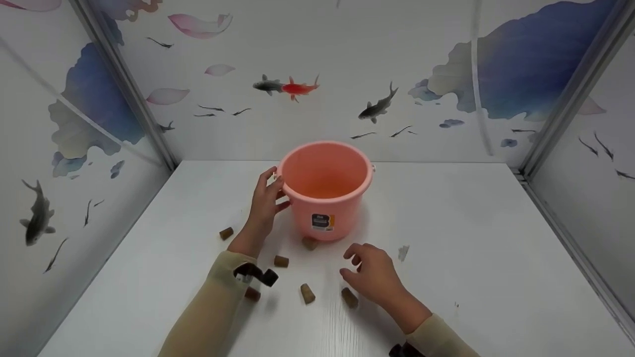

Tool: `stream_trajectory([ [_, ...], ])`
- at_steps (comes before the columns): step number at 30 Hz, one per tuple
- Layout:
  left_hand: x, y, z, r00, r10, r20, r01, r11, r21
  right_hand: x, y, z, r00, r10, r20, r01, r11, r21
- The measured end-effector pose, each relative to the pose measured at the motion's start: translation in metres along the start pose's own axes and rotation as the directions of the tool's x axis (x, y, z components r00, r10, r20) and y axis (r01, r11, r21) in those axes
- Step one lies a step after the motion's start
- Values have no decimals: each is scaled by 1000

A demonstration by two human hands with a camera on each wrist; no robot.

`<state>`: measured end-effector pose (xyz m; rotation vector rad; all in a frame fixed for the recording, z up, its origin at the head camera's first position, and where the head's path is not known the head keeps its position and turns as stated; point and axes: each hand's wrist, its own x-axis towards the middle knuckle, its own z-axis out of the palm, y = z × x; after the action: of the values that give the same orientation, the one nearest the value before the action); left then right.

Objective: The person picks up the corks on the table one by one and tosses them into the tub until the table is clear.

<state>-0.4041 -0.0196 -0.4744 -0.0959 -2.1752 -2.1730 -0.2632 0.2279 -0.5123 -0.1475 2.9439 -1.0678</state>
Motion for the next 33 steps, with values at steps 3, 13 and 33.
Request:
stream_trajectory([
  [3, 0, 1, 1, 1000, -1, -6, 1, 1000, 1, -1, -1, 3, 999, 11, 53, -9, 1000, -26],
  [13, 3, -3, 1, 1000, -11, 4, 11, 1000, -9, -5, 2, 10, 987, 52, 150, -45, 998, -45],
  [33, 4, -3, 3, 1000, -26, -11, 26, 1000, 13, -8, 3, 18, 965, 5, 262, 12, 998, -62],
])
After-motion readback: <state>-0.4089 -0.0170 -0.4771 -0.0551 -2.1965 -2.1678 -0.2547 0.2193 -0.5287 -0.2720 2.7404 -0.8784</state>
